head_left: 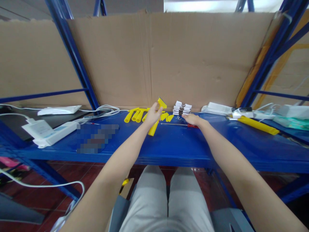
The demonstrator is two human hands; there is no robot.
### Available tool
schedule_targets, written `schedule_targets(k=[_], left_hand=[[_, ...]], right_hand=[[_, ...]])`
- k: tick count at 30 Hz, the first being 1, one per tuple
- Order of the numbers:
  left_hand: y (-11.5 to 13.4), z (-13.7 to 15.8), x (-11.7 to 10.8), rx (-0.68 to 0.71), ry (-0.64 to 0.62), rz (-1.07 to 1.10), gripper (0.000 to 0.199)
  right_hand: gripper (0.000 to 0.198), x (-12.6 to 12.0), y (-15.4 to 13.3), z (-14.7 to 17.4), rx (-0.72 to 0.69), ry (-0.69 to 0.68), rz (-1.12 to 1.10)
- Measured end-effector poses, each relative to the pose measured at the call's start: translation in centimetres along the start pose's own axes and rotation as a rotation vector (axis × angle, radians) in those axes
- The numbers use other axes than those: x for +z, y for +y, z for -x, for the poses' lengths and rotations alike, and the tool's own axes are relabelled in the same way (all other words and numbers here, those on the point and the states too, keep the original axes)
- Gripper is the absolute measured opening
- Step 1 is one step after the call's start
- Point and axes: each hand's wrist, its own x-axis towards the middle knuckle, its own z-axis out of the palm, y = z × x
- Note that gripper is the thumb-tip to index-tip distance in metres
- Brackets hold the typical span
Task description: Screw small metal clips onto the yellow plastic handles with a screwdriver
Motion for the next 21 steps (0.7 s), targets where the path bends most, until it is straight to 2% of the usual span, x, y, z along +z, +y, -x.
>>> schedule_targets(k=[6, 15, 17, 21], left_hand=[[0.11, 0.06, 0.01, 0.01, -0.01, -0.034, 0.037], [0.58, 0.43, 0.0, 0.021, -0.033, -0.151, 0.037], [0.51, 0.47, -0.09, 0.084, -0.038, -0.224, 0.038], [0.2, 0.46, -0.25, 0.333, -0.083, -0.409, 0.036]], right_hand=[[0.056, 0.57, -0.56, -0.41, -0.012, -0.055, 0.061], [0.053, 0.41, -0.59, -0.4, -0.069, -0.032, 0.03], [0.052, 0.39, -0.52, -0.31, -0.075, -0.032, 0.007], [0.051, 0.33, -0.52, -0.03, -0.078, -0.012, -0.014]])
